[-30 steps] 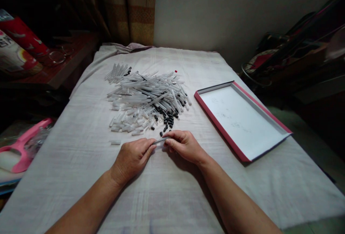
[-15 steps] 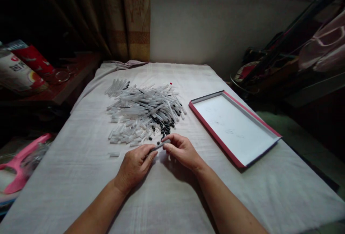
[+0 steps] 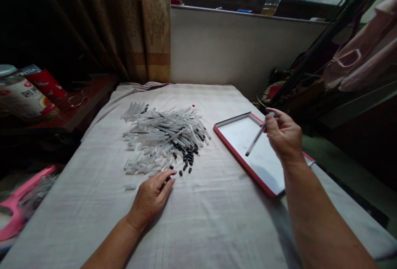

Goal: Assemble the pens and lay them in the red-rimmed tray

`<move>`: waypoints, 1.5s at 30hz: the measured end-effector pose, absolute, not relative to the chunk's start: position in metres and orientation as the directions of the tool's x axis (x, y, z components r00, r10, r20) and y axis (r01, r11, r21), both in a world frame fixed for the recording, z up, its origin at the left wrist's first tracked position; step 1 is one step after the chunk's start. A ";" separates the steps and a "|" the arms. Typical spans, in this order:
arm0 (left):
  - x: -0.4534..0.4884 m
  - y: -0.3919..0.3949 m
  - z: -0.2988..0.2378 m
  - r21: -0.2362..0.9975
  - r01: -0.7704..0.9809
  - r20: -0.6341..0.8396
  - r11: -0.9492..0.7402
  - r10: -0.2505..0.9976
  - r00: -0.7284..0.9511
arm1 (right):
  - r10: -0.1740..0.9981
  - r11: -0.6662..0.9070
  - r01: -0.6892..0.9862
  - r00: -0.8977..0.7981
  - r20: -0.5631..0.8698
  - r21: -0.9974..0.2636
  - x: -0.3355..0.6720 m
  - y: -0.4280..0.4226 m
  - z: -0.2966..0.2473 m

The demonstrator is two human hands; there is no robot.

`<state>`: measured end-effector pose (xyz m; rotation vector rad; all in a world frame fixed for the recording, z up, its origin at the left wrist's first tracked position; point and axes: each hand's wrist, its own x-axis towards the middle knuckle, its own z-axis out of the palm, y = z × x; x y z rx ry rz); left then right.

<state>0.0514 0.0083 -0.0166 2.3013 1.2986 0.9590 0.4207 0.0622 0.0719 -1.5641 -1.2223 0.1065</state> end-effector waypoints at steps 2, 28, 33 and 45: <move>0.051 0.008 -0.017 0.558 0.630 0.401 -0.540 0.840 0.365 | 0.798 -0.032 0.791 0.388 0.461 -0.611 0.435 0.077 0.064; 0.051 0.008 -0.018 0.532 0.635 0.378 -0.560 0.828 0.414 | 0.978 -0.205 0.867 0.197 -0.065 -0.454 0.386 0.102 0.006; 0.052 0.008 -0.018 0.525 0.637 0.387 -0.565 0.825 0.412 | 0.984 -0.170 0.951 0.175 -0.001 -0.257 0.378 0.090 0.003; 0.050 0.007 -0.016 0.551 0.624 0.357 -0.554 0.832 0.424 | 0.963 -0.189 0.977 0.205 0.174 -0.104 0.342 0.075 0.023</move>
